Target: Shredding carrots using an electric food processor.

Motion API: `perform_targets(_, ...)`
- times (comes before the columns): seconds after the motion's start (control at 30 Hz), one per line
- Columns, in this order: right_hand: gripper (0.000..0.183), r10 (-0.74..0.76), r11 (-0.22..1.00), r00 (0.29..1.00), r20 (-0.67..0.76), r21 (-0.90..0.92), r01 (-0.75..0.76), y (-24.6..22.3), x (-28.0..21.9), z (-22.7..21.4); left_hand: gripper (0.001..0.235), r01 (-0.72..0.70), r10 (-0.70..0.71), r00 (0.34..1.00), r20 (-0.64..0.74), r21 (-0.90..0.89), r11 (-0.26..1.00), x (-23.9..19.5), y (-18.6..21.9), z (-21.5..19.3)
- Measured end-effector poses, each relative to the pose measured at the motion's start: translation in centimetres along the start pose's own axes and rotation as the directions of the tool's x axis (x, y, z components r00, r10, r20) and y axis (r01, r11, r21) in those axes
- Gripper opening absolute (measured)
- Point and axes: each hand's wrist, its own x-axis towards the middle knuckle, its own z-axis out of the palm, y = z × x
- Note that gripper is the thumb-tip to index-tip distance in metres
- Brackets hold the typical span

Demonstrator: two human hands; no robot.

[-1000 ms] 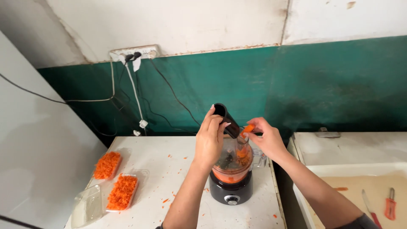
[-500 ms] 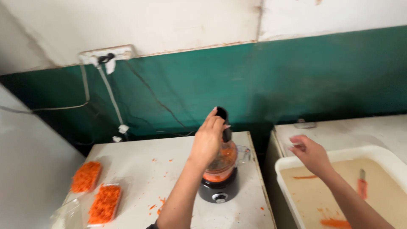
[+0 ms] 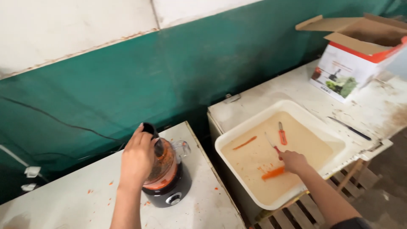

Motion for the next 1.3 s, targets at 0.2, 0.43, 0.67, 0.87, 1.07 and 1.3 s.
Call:
perform_targets(0.2, 0.054, 0.062, 0.990, 0.996, 0.062, -0.130, -0.054, -0.9, -0.4, 0.8, 0.009, 0.027, -0.027, 0.999, 0.026, -0.018, 0.999, -1.2, -0.2, 0.9)
perform_targets(0.43, 0.036, 0.061, 0.982, 0.997, 0.052, -0.184, -0.050, 0.8, 0.2, 2.4, 0.009, 0.057, -0.057, 0.998, 0.027, -0.018, 0.998, -1.5, 0.0, 1.0)
perform_targets(0.67, 0.039, 0.084, 0.972, 0.985, 0.150, 0.205, -0.114, 0.5, -3.9, -5.2, 0.010, 0.060, -0.060, 0.998, 0.024, -0.013, 0.998, -1.7, -0.1, 1.1)
perform_targets(0.87, 0.040, -0.040, 0.830, 0.996, -0.074, 0.552, 0.074, -1.0, -6.2, -9.9, 0.009, 0.058, -0.057, 0.998, 0.026, -0.009, 0.998, -1.8, 0.0, 1.0)
perform_targets(1.07, 0.039, -0.138, 0.677, 0.920, -0.367, 0.643, 0.358, -2.0, -5.4, -11.6, 0.012, 0.079, -0.078, 0.997, 0.028, -0.022, 0.997, -1.7, 0.0, 0.9)
perform_targets(1.3, 0.038, 0.082, 0.635, 0.904, -0.420, 0.721, 0.278, -5.9, -8.5, -16.7, 0.014, 0.077, -0.076, 0.997, 0.021, -0.045, 0.996, -1.0, 0.1, 0.8)
